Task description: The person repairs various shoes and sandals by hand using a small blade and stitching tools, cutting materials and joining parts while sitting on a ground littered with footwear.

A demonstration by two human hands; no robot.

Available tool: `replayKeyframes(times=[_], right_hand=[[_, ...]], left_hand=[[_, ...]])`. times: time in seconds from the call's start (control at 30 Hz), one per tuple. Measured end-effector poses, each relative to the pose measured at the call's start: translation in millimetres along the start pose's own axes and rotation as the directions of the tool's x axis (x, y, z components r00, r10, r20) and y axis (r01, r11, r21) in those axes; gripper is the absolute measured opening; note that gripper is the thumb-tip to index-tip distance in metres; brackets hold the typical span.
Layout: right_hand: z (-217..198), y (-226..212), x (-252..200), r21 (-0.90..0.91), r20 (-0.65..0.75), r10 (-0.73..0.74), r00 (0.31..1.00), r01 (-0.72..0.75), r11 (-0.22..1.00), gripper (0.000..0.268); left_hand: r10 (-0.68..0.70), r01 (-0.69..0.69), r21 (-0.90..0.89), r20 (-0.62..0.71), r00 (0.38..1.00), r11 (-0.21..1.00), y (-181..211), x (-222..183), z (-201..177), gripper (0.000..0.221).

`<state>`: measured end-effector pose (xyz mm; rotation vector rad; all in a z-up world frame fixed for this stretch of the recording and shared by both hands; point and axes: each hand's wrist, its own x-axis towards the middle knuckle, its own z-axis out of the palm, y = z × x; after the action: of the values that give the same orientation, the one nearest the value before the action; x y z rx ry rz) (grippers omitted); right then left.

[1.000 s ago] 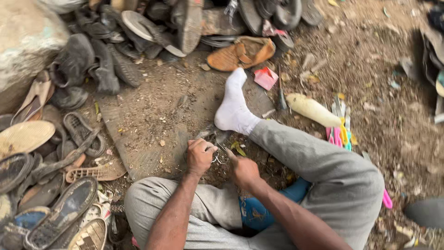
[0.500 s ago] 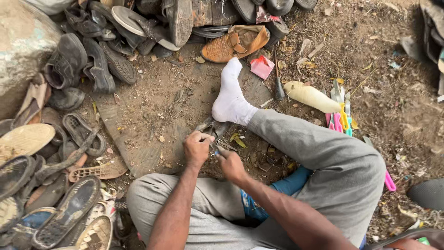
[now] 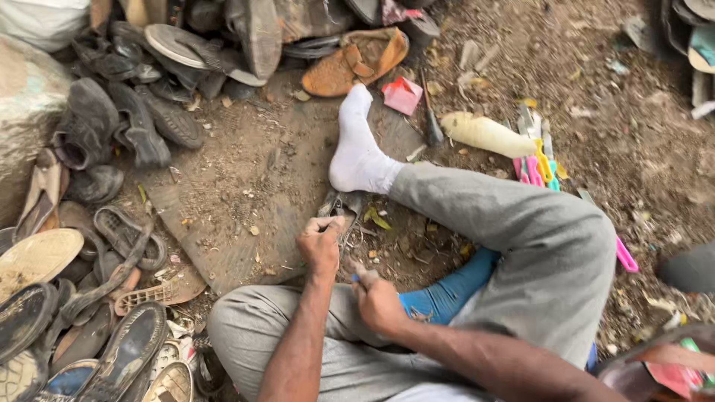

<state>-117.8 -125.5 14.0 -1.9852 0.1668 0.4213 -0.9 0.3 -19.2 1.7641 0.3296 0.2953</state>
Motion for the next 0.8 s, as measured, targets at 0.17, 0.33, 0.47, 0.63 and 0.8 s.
replayKeyframes(times=[0.17, 0.33, 0.47, 0.63, 0.8], right_hand=[[-5.6, 20.6, 25.6, -0.098, -0.045, -0.16, 0.986, 0.155, 0.983, 0.026], [-27.5, 15.5, 31.8, -0.064, 0.093, 0.058, 0.994, -0.052, 0.997, 0.033], [-34.4, 22.2, 25.3, -0.015, 0.138, 0.12, 0.983, -0.119, 0.993, 0.032], [-6.9, 36.4, 14.1, 0.135, -0.046, 0.0, 0.999, 0.006, 0.991, 0.038], [-14.0, 33.0, 16.8, 0.154, -0.094, -0.106, 0.99, 0.12, 0.981, 0.036]], left_hand=[[-0.21, 0.206, -0.16, -0.006, 0.978, 0.965, -5.5, -5.5, 2.3, 0.013], [-0.051, -0.062, 0.351, 0.304, 0.951, 0.934, 28.5, 6.0, -28.4, 0.028], [0.214, -0.558, 0.527, 0.576, 0.789, 0.641, 49.4, -3.2, -41.5, 0.033], [0.052, -0.69, 0.595, 0.741, 0.67, 0.413, 67.6, -14.3, -51.0, 0.027], [0.154, -0.666, 0.441, 0.754, 0.638, 0.601, 75.2, -6.8, -54.2, 0.038]])
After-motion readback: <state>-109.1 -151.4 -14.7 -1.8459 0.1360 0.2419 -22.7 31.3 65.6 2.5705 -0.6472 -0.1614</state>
